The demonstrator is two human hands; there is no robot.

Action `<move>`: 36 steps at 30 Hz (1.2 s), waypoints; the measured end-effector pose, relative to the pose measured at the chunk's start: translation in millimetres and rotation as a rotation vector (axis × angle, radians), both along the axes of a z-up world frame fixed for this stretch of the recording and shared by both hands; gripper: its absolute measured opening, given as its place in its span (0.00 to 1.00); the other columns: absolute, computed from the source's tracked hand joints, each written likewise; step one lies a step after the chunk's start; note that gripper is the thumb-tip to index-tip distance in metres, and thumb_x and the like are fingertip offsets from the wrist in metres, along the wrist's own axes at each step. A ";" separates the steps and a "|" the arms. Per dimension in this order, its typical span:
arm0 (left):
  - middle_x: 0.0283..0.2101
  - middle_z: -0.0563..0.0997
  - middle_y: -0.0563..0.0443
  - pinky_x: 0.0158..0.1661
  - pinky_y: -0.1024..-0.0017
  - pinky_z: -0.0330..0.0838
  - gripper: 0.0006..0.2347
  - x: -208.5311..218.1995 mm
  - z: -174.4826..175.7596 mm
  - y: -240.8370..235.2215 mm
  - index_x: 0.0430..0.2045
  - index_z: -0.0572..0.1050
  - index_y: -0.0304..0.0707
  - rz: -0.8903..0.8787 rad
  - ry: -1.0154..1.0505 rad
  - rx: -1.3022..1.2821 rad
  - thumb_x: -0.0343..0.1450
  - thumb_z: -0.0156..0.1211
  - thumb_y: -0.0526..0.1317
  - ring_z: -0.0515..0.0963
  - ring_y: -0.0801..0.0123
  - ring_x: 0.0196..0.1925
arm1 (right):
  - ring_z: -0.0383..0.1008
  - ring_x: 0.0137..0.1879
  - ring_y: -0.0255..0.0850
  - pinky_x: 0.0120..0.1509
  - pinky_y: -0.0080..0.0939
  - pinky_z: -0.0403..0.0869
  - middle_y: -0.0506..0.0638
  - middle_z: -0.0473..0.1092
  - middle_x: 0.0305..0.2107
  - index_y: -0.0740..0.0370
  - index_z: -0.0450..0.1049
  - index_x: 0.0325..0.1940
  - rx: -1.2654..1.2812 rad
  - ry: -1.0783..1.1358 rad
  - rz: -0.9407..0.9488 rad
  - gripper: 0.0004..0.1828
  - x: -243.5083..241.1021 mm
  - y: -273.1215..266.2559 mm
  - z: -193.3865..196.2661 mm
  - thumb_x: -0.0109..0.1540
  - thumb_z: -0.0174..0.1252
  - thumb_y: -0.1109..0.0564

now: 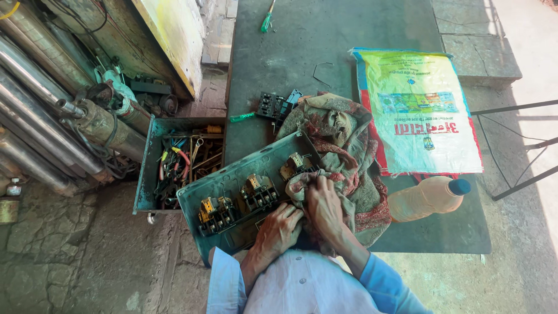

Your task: The person wipes the interior of a metal electrical enclosure and several small black plastic components with a patterned cloth. The person repeatedly rubs the cloth over the surfaces of the components and the enclosure, then places the cleaned items back into the enclosure.

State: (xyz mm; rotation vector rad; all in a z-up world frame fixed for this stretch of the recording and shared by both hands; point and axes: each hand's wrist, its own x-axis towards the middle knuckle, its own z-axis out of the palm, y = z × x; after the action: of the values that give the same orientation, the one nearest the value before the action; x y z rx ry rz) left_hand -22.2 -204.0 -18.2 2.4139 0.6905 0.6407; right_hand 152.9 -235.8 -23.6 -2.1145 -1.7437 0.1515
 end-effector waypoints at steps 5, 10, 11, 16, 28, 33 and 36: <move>0.37 0.79 0.40 0.44 0.58 0.74 0.08 2.3 -0.1 3.3 0.34 0.77 0.32 -0.017 0.001 -0.024 0.64 0.64 0.32 0.78 0.48 0.44 | 0.69 0.52 0.54 0.51 0.52 0.75 0.63 0.66 0.47 0.72 0.75 0.40 0.115 0.098 0.225 0.10 5.4 0.5 5.4 0.56 0.57 0.64; 0.37 0.80 0.40 0.44 0.58 0.75 0.07 -0.1 -1.0 0.8 0.35 0.78 0.31 -0.017 -0.010 -0.005 0.65 0.63 0.32 0.78 0.49 0.43 | 0.70 0.50 0.61 0.47 0.61 0.72 0.63 0.69 0.40 0.66 0.79 0.32 0.287 -0.149 -0.079 0.11 7.6 0.4 7.8 0.46 0.64 0.60; 0.37 0.80 0.40 0.44 0.59 0.75 0.08 0.4 0.0 1.8 0.35 0.78 0.31 -0.012 -0.016 0.002 0.64 0.64 0.32 0.79 0.49 0.43 | 0.71 0.49 0.58 0.48 0.57 0.73 0.61 0.69 0.41 0.66 0.78 0.35 0.225 -0.105 -0.025 0.11 6.4 2.1 8.4 0.49 0.63 0.62; 0.37 0.79 0.39 0.43 0.60 0.76 0.08 -2.0 10.2 -1.3 0.34 0.77 0.30 0.043 -0.120 0.034 0.65 0.66 0.33 0.79 0.51 0.42 | 0.72 0.54 0.57 0.56 0.54 0.76 0.61 0.68 0.47 0.67 0.77 0.43 0.209 0.114 0.275 0.16 0.9 -3.0 10.3 0.51 0.64 0.66; 0.46 0.76 0.39 0.47 0.59 0.74 0.09 65.2 14.0 25.3 0.39 0.77 0.27 -0.100 0.221 0.241 0.72 0.53 0.35 0.75 0.52 0.51 | 0.68 0.67 0.51 0.74 0.48 0.67 0.58 0.64 0.57 0.66 0.66 0.67 0.464 0.841 0.030 0.27 50.2 -21.9 33.9 0.64 0.52 0.56; 0.48 0.75 0.38 0.43 0.58 0.74 0.09 72.7 1.2 11.9 0.36 0.78 0.26 -0.010 0.375 0.193 0.71 0.52 0.35 0.75 0.51 0.49 | 0.67 0.66 0.57 0.69 0.51 0.67 0.62 0.63 0.61 0.65 0.67 0.67 0.272 0.538 0.016 0.26 48.8 -14.8 29.5 0.68 0.50 0.50; 0.48 0.74 0.38 0.45 0.59 0.75 0.11 69.1 1.8 7.2 0.42 0.76 0.23 0.070 0.365 0.171 0.73 0.51 0.33 0.76 0.52 0.47 | 0.67 0.65 0.58 0.68 0.51 0.67 0.63 0.64 0.59 0.66 0.68 0.66 0.262 0.508 0.009 0.24 48.1 -17.5 32.3 0.69 0.51 0.51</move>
State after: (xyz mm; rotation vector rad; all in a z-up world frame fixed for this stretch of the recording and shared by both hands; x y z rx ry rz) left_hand 47.0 -196.8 -16.4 2.7088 0.9012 0.2951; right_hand 200.9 -253.3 8.7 -1.6942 -1.3854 0.4000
